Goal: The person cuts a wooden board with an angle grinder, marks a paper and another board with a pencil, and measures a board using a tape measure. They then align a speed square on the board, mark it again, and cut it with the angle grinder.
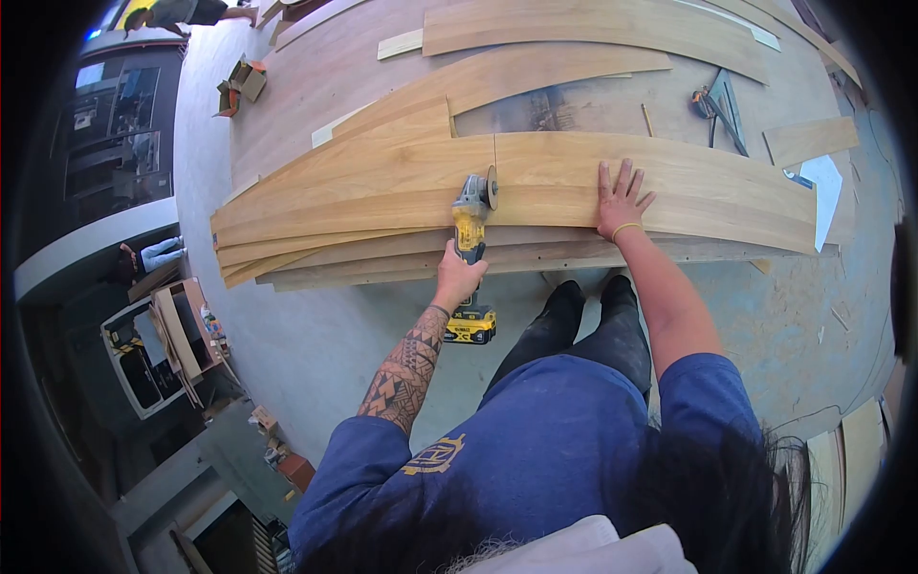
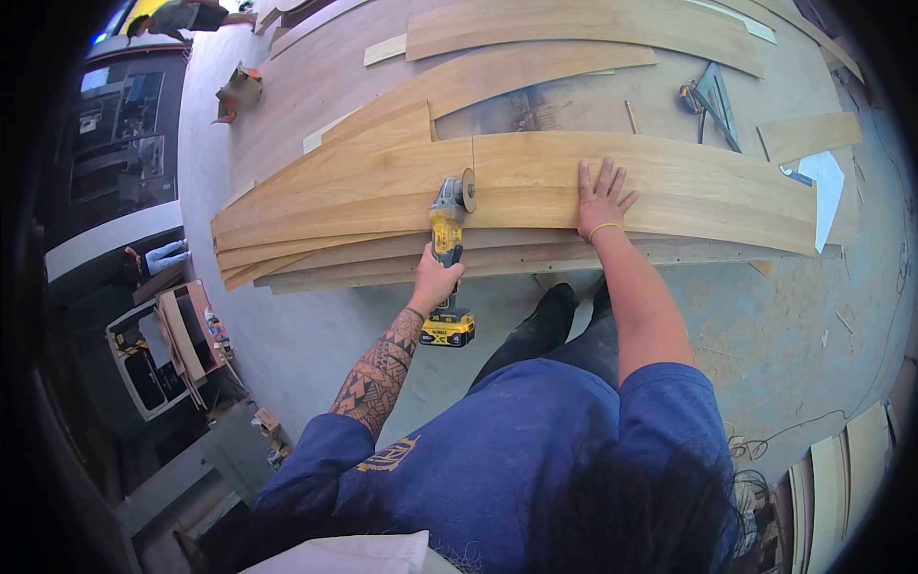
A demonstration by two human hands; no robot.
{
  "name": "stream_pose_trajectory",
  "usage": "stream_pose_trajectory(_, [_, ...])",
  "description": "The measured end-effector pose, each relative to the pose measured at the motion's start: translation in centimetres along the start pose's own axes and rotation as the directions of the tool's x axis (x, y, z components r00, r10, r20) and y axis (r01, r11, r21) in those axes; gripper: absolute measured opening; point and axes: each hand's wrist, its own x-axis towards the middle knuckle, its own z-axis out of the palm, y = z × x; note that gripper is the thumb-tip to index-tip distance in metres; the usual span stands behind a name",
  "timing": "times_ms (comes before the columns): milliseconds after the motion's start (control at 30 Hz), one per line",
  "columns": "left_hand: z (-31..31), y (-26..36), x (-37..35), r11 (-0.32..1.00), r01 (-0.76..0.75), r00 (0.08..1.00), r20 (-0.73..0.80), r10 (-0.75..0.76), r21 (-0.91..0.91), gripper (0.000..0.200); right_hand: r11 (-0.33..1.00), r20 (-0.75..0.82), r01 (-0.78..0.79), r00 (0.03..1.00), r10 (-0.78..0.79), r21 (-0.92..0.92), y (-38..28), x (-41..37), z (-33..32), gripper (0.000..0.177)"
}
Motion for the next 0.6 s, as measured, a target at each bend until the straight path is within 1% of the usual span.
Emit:
stream_pose_trajectory(33, [0.1,-0.1,0.0,1.000,0.002,1.000,-0.013,-0.002,-0.013,0.048,1.000,-0.061,0.008,0.998,-0.006,0.018,0.4,0.7,1.9,0.115])
stream_pose_trajectory(67, [0.2,-0.6,0.1,0.989,0.081,0.996,0.045,-0.076,-0.120,0.051,0.999,-0.134,0.023,0.991,-0.018,0.036,1.0,1.8,3.7,0.106])
stream_pose_trajectory(100, [0.3,-1.1,-0.2,0.985,-0.094,0.995,0.002,0.096,-0.146,0.059,0.997,-0.121,0.025,0.993,-0.016,0.076,1.1,1.4,3.6,0.094])
stream_pose_trajectory(133, [0.5,-1.9,0.3,0.969,-0.173,0.984,0.003,0.176,-0.177,0.066,0.995,-0.142,0.032,0.990,-0.018,0.094,1.1,1.6,4.1,0.090])
stream_pose_trajectory(167, [1.0,-2.8,0.9,0.957,-0.203,0.979,-0.019,0.204,-0.205,0.070,0.992,-0.053,0.008,0.999,-0.001,0.124,0.7,1.0,2.1,0.091])
stream_pose_trajectory(200, [0.6,-2.5,0.6,0.984,-0.154,0.988,-0.031,0.152,-0.087,0.074,0.995,-0.007,-0.006,1.000,0.007,0.099,0.4,0.8,1.4,0.092])
stream_pose_trajectory(233, [0.4,-2.4,0.4,0.988,-0.145,0.989,-0.042,0.143,-0.043,0.074,0.994,0.033,-0.002,0.999,-0.002,0.105,0.2,0.1,0.0,0.096])
stream_pose_trajectory(267, [-1.0,1.1,-1.6,0.998,0.048,0.999,0.013,-0.047,-0.032,0.069,0.995,-0.017,0.011,1.000,-0.010,0.104,0.3,0.0,0.3,0.103])
stream_pose_trajectory(367, [-0.7,0.2,-1.5,0.999,-0.015,1.000,-0.009,0.014,-0.041,0.064,0.996,-0.065,0.031,0.998,-0.025,0.085,0.6,0.1,0.8,0.107])
stream_pose_trajectory(433, [-0.3,-1.0,-1.1,1.000,-0.030,0.999,-0.018,0.031,0.003,0.063,0.999,-0.027,0.013,1.000,-0.011,0.053,0.4,0.1,1.0,0.109])
stream_pose_trajectory(533, [-0.9,0.3,-1.9,0.999,0.009,1.000,0.013,-0.008,-0.037,0.063,0.998,-0.065,0.015,0.998,-0.011,0.057,0.5,0.7,2.0,0.108])
stream_pose_trajectory(600, [-0.7,-0.2,-1.6,0.998,0.013,1.000,0.020,-0.011,-0.061,0.063,0.999,-0.049,0.013,0.999,-0.010,0.045,0.4,0.7,2.0,0.107])
